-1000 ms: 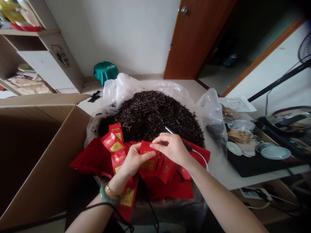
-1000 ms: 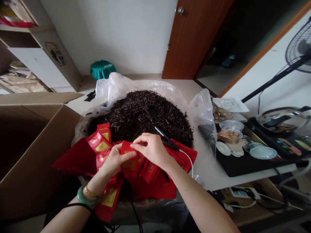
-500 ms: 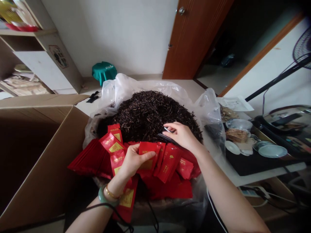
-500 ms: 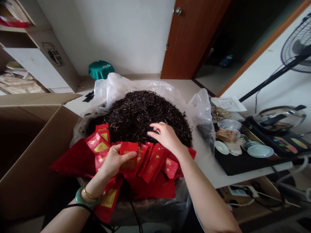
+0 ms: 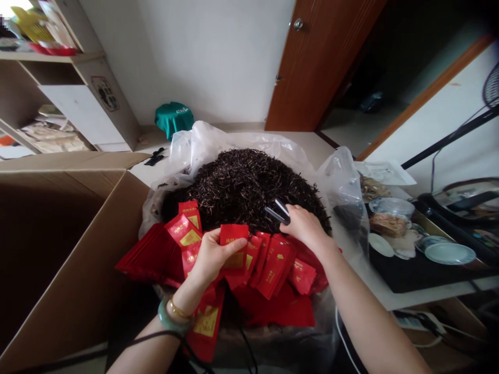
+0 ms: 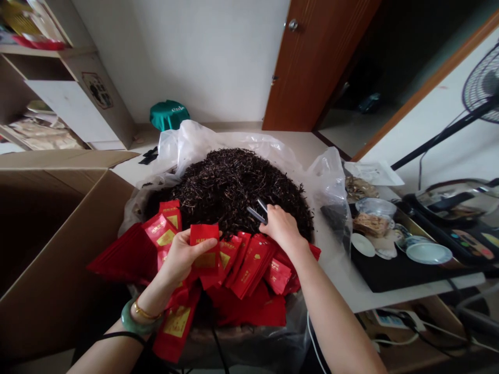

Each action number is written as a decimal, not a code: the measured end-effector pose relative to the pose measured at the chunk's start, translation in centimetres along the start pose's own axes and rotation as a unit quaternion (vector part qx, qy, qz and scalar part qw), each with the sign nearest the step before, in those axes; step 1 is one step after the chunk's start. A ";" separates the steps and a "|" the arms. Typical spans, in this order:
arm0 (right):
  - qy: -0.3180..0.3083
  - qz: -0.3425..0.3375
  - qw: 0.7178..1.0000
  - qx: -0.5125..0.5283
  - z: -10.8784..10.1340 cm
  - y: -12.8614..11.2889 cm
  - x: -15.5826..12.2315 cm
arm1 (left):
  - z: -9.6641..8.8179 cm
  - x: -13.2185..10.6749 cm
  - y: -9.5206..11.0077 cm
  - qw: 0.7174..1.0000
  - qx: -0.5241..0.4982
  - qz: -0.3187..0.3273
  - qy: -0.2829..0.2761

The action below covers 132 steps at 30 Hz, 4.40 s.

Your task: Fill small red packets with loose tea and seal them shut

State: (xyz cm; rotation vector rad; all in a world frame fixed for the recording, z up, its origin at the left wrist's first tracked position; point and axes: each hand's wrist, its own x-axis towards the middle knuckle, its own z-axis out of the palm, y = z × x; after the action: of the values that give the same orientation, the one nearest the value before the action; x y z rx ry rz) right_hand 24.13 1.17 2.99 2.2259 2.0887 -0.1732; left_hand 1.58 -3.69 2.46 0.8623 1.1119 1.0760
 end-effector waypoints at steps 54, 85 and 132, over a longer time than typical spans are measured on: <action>0.034 -0.295 0.915 0.272 -3.8 -3.7 -5.8 | 0.1 -0.3 -0.4 0.990 0.066 -0.002 -0.123; -0.061 -0.247 0.849 0.464 -3.5 -3.5 -5.1 | 0.1 -0.1 -0.3 0.994 0.079 0.067 -0.034; -0.056 -0.091 0.954 0.281 2.7 -4.4 -1.5 | -7.1 3.5 3.3 0.946 0.270 0.120 0.131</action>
State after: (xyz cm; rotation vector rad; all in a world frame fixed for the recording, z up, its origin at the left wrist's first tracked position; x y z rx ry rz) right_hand 19.62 -0.44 0.63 2.1987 2.4015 -0.9982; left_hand -5.79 0.69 2.93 1.3414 1.5977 1.1224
